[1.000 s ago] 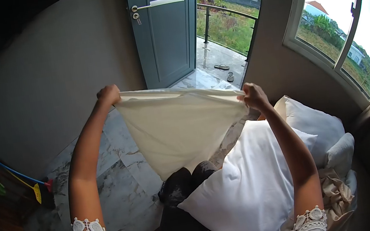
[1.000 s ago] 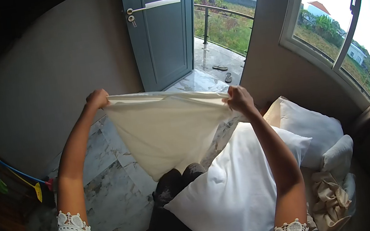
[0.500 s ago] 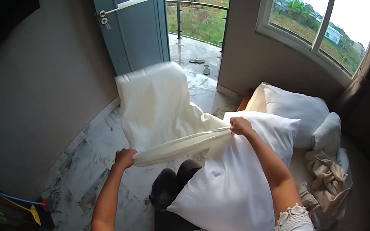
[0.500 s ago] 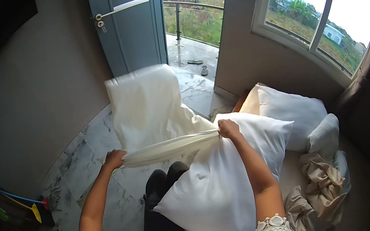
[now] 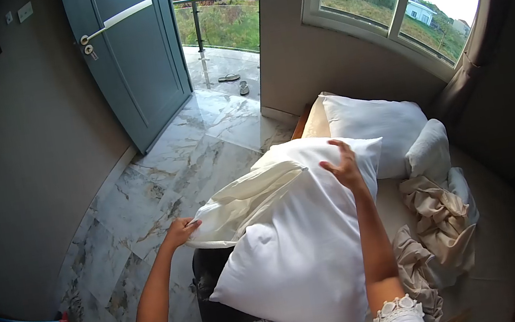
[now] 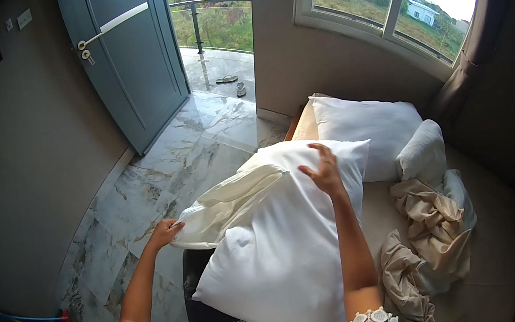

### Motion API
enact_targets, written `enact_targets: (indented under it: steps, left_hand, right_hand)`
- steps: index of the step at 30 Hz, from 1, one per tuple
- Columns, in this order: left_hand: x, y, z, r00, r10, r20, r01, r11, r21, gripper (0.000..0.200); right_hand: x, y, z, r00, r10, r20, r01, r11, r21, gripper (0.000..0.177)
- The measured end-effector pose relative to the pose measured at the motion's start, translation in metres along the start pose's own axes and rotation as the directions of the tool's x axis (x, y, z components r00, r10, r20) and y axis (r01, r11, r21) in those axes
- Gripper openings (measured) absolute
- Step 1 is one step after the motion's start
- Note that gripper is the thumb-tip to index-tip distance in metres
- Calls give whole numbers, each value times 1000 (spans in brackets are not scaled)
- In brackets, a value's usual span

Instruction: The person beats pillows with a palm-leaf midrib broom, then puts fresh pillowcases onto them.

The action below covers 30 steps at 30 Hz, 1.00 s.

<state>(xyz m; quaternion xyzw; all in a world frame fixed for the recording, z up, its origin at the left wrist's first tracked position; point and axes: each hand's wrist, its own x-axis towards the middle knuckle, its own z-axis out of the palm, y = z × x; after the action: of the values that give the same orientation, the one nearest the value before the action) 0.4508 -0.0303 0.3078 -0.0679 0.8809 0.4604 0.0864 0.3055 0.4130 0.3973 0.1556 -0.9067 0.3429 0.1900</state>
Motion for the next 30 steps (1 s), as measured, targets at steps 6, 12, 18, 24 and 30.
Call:
enact_targets:
  steps: [6,12,18,24,30]
  left_hand:
    - [14,11,6,985,62,-162,-124,907,-403,23]
    - [32,39,-15,979,-134,-152,-45,588,-808,18]
    - [27,50,-48,965,-124,-232,-131,535,-835,22]
    - [33,72,-72,974,-46,-223,-154,589,-793,18]
    - [45,130,-83,990,91,-109,-142,650,-747,25]
  right_hand:
    - [-93,43,-4,593,742,-313,-791,609,-57,74]
    - [-66,64,-39,893,397,-211,-322,892,318,43]
    - [-40,55,-139,859,510,34,-329,500,801,48]
    - [-38,30,-188,847,313,430,-522,330,787,42]
    - [-3,-8,-114,739,138,660,-641,445,625,39]
